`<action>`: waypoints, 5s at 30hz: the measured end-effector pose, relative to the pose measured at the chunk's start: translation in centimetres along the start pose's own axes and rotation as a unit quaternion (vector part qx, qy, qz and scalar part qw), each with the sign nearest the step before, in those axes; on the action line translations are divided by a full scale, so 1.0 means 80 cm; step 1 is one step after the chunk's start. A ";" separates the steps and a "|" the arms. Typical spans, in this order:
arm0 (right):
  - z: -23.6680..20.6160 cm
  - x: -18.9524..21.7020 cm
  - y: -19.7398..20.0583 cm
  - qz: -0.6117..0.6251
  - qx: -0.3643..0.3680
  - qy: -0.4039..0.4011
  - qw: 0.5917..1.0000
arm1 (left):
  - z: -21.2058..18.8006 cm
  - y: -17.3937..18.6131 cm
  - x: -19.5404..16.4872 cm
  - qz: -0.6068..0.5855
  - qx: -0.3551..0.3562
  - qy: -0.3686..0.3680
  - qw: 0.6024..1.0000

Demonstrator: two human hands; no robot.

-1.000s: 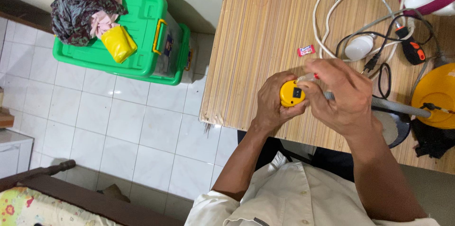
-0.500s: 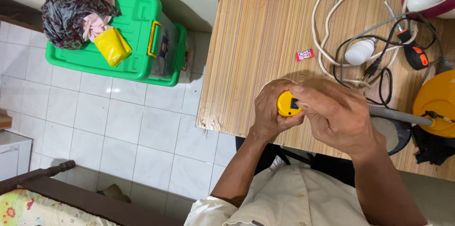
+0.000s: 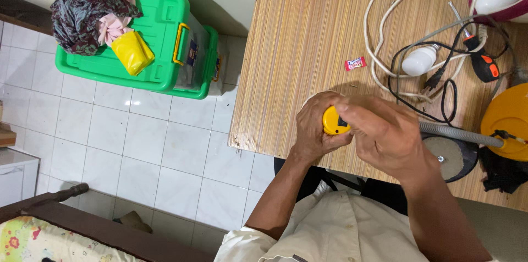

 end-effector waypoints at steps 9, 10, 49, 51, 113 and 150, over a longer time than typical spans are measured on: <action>-0.005 -0.008 -0.001 -0.004 -0.034 -0.028 0.999 | 0.001 0.003 -0.003 -0.008 -0.012 -0.016 1.000; -0.005 -0.007 0.002 0.006 -0.020 -0.026 0.999 | 0.000 0.002 -0.004 -0.007 -0.010 -0.012 1.000; 0.007 0.029 -0.008 -0.073 -0.047 -0.121 0.989 | -0.013 0.001 -0.005 -0.002 -0.004 0.003 1.000; 0.010 0.023 -0.001 -0.042 -0.013 -0.140 0.989 | -0.013 0.002 -0.004 -0.011 -0.007 0.006 1.000; 0.013 0.048 0.019 -0.067 -0.050 -0.150 0.985 | -0.005 0.007 -0.014 -0.242 0.080 0.049 0.966; 0.015 0.033 0.019 -0.076 -0.036 -0.115 0.990 | -0.015 0.010 -0.005 -0.097 0.025 0.046 0.994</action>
Point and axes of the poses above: each hand's wrist, its own z-axis towards the middle knuckle, its own y-axis out of the back of the hand, x = y × z, the point moved 8 cm from there along z, towards the middle knuckle, and after that the axes turned 7 degrees about z, right-handed, at the moved point
